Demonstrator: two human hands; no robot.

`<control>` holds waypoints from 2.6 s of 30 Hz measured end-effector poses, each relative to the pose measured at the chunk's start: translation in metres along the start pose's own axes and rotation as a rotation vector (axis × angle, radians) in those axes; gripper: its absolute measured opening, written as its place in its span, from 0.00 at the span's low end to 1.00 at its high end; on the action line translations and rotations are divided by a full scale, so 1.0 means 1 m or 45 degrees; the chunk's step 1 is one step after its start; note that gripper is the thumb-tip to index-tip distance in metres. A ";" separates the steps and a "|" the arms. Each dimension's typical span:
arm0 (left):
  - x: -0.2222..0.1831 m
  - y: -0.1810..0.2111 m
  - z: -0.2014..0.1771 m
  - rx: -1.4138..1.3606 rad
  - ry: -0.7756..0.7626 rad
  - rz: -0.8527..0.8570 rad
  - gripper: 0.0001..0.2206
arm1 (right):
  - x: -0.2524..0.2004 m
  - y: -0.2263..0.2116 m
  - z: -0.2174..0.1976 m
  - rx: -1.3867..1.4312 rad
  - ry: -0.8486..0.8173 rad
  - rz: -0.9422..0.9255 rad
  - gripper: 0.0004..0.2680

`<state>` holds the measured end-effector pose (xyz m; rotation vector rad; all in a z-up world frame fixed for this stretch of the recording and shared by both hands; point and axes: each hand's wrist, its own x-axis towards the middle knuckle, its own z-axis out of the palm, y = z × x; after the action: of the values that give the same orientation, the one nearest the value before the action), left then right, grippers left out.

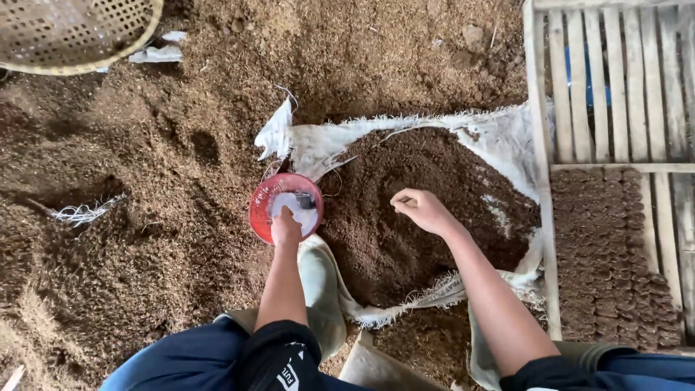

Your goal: Creating soil blocks for seedlings using a manual hand mold and placing them onto a wooden tray.

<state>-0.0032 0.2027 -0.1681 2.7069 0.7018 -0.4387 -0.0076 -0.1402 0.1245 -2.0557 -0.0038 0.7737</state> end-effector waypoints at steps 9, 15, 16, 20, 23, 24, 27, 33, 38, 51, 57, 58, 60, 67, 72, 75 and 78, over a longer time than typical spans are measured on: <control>-0.016 -0.006 -0.025 -0.192 0.158 -0.118 0.09 | 0.014 0.009 0.011 -0.074 -0.023 -0.088 0.12; -0.035 0.020 -0.065 -0.514 0.292 -0.024 0.07 | 0.004 -0.008 0.027 -0.074 -0.064 -0.133 0.13; -0.052 0.039 -0.084 -0.512 0.293 -0.019 0.07 | 0.004 -0.009 0.031 -0.071 -0.060 -0.134 0.13; -0.124 0.118 -0.154 -0.956 0.076 0.233 0.07 | 0.016 -0.009 0.046 0.063 -0.022 -0.193 0.14; -0.144 0.154 -0.157 -1.208 -0.090 0.384 0.06 | 0.023 -0.005 0.049 0.275 0.024 -0.165 0.18; -0.144 0.162 -0.150 -1.378 -0.147 0.434 0.06 | 0.024 -0.004 0.049 0.396 0.042 -0.118 0.21; -0.145 0.173 -0.135 -1.358 -0.261 0.382 0.07 | 0.050 0.029 0.048 0.651 0.236 -0.177 0.13; -0.155 0.180 -0.140 -1.412 -0.295 0.361 0.08 | 0.036 0.036 0.029 0.540 0.411 -0.242 0.09; -0.166 0.184 -0.143 -1.362 -0.265 0.376 0.06 | 0.046 0.056 0.032 0.571 0.483 -0.263 0.09; -0.190 0.208 -0.138 -1.491 -0.124 0.352 0.05 | 0.031 0.053 0.039 1.018 0.539 -0.080 0.18; -0.196 0.220 -0.125 -1.696 -0.071 0.239 0.04 | 0.029 0.052 0.044 0.997 0.688 -0.078 0.10; -0.196 0.220 -0.123 -1.695 -0.072 0.238 0.04 | 0.034 0.059 0.043 0.997 0.688 -0.077 0.10; -0.193 0.219 -0.120 -1.708 -0.116 0.275 0.05 | 0.044 0.070 0.041 0.967 0.703 -0.082 0.09; -0.193 0.210 -0.127 -1.568 -0.170 0.246 0.04 | 0.037 0.074 0.046 0.700 0.627 -0.088 0.07; -0.192 0.207 -0.129 -1.419 -0.130 0.256 0.03 | 0.033 0.065 0.049 0.715 0.642 -0.121 0.08; -0.178 0.207 -0.109 -1.456 -0.113 0.259 0.09 | 0.043 0.071 0.051 0.885 0.638 -0.067 0.08; -0.190 0.207 -0.128 -1.493 -0.118 0.269 0.05 | 0.029 0.054 0.041 1.077 0.550 -0.117 0.08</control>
<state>-0.0290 -0.0014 0.0623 1.6043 0.4188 -0.0388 -0.0212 -0.1322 0.0522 -1.3512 0.4009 0.1872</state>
